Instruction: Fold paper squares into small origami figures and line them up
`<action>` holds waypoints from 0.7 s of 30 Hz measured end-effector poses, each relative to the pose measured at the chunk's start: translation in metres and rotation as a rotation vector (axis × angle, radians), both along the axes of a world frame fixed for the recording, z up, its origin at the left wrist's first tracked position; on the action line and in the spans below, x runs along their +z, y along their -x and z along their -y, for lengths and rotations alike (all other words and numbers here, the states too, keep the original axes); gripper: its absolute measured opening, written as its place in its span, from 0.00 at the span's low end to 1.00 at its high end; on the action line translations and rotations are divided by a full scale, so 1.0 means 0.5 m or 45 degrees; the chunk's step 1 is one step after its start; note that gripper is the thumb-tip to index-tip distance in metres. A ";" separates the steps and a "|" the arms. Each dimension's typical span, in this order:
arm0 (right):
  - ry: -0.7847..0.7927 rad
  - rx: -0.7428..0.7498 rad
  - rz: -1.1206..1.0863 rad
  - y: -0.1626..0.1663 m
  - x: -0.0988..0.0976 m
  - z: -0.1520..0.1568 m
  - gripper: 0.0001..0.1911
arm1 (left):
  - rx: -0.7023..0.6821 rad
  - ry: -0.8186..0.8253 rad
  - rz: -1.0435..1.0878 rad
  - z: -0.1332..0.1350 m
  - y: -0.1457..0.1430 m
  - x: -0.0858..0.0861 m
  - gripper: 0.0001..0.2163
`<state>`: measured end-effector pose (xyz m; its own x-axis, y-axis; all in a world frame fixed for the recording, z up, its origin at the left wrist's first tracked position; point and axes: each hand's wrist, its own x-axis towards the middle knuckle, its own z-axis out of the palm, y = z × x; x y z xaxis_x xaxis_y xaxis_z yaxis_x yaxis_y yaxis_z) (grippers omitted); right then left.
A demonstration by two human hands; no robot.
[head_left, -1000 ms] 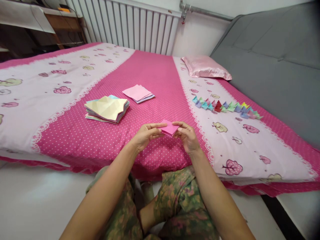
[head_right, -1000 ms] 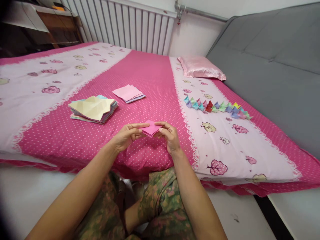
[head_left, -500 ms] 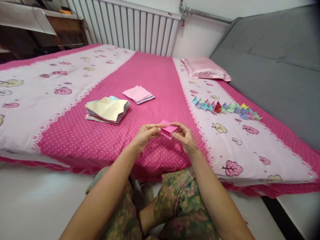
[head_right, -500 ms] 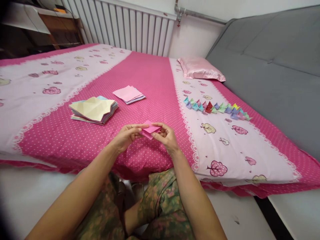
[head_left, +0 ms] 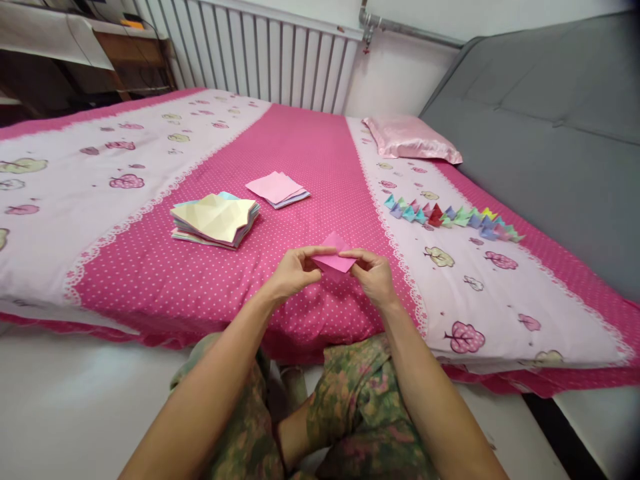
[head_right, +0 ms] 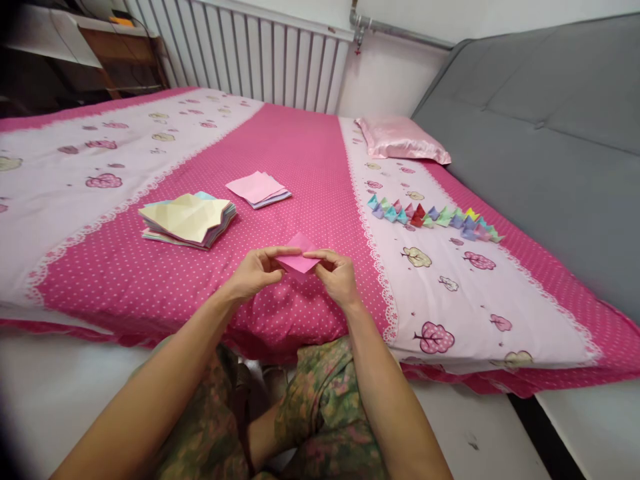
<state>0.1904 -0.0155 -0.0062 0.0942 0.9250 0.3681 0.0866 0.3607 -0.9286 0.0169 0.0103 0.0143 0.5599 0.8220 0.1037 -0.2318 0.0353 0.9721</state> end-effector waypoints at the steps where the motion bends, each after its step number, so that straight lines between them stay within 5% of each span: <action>1: -0.004 -0.003 0.017 -0.001 0.000 0.000 0.07 | 0.022 -0.010 0.006 0.000 -0.001 -0.001 0.21; 11: -0.030 -0.138 0.093 0.009 0.009 0.004 0.07 | 0.341 -0.050 -0.028 -0.006 -0.010 -0.005 0.11; 21: 0.091 -0.241 -0.306 0.027 -0.005 -0.001 0.13 | 0.291 0.007 0.000 -0.002 -0.012 -0.012 0.16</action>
